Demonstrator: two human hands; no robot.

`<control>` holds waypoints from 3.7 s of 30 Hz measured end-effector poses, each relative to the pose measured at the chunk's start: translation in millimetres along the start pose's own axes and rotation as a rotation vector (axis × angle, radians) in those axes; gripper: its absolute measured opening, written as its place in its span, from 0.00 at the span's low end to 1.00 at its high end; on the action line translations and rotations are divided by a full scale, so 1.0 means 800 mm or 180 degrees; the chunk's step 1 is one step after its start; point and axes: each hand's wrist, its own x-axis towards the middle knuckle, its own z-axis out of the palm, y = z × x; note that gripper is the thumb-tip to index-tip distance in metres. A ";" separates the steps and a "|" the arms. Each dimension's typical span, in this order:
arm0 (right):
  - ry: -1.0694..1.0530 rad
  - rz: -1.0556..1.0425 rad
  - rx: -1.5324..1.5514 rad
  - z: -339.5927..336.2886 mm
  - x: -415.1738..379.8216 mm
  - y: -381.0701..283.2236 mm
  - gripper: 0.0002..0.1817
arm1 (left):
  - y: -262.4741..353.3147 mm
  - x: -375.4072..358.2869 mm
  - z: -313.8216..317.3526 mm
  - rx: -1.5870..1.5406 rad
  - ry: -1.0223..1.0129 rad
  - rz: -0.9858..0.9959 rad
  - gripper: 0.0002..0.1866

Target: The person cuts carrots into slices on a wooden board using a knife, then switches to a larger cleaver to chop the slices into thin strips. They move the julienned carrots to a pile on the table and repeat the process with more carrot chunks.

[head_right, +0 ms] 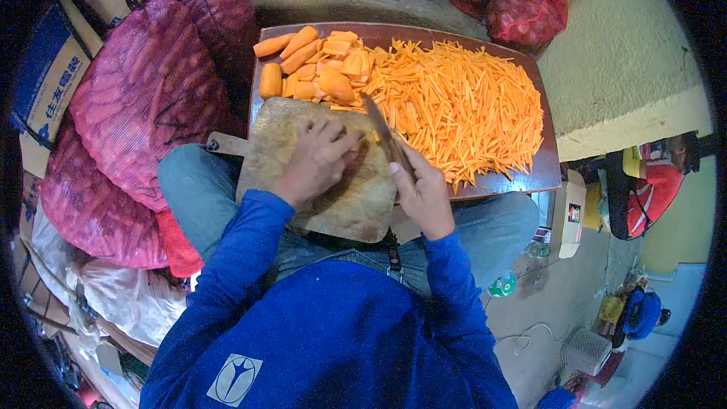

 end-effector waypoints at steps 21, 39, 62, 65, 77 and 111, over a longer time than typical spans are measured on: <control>-0.0108 0.0288 -0.0507 -0.027 0.007 -0.021 0.21 | -0.025 -0.033 -0.043 0.0066 -0.0231 -0.0159 0.12; -0.1606 0.0095 -0.0793 -0.012 -0.026 -0.070 0.18 | -0.006 -0.059 -0.050 -0.0480 -0.0317 -0.0127 0.08; -0.1489 -0.0392 -0.1304 0.039 -0.051 -0.067 0.26 | 0.020 -0.088 -0.049 -0.0305 -0.0420 -0.0513 0.23; -0.1538 -0.0399 -0.1119 0.039 -0.039 -0.064 0.24 | 0.019 -0.086 -0.050 -0.0354 -0.0250 -0.0430 0.21; -0.1539 -0.0352 -0.1046 0.044 -0.029 -0.068 0.24 | 0.016 -0.086 -0.047 -0.0418 -0.0107 -0.0357 0.17; -0.1492 -0.0364 -0.1014 0.057 -0.028 -0.057 0.23 | 0.020 -0.094 -0.040 -0.0146 -0.0003 -0.0271 0.16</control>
